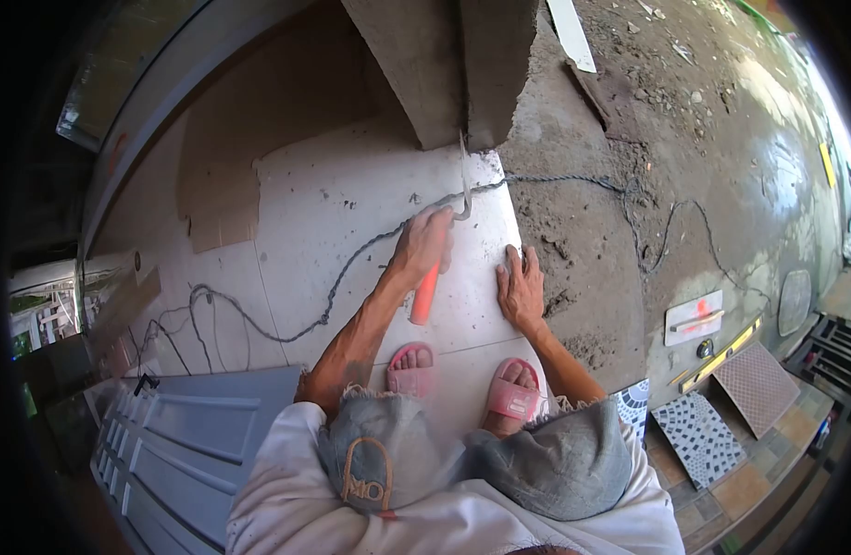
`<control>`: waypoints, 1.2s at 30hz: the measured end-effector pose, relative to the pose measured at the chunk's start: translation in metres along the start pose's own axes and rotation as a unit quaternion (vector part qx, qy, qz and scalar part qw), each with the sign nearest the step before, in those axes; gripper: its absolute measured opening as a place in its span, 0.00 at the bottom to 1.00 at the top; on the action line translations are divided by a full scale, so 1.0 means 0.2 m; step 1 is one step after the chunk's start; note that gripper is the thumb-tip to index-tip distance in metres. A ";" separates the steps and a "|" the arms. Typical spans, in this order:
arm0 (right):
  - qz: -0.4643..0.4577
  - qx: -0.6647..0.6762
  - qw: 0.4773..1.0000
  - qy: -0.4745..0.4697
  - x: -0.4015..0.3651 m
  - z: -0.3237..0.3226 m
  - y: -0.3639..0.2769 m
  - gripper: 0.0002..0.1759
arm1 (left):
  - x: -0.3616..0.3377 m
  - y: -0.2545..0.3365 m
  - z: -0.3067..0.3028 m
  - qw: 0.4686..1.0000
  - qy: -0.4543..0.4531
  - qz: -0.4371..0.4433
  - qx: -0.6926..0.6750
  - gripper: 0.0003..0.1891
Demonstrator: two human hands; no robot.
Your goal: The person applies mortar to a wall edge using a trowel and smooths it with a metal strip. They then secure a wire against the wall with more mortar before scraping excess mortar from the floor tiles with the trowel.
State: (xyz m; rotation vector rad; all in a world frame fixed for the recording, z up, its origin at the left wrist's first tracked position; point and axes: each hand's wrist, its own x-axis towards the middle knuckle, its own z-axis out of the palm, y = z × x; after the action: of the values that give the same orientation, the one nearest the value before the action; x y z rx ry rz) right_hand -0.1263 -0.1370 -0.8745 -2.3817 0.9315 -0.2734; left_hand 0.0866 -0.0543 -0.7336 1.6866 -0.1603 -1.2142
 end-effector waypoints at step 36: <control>0.023 0.017 0.999 -0.018 0.01 -0.02 -0.02 0.25 | 0.12 -0.09 -0.02 0.998 -0.024 -0.042 -0.052 0.19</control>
State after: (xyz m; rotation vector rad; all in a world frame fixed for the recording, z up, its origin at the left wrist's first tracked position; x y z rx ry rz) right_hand -0.1232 -0.1378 -0.8698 -2.3241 0.9552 -0.2259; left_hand 0.0935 -0.0580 -0.7632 1.5888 -0.0555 -1.3032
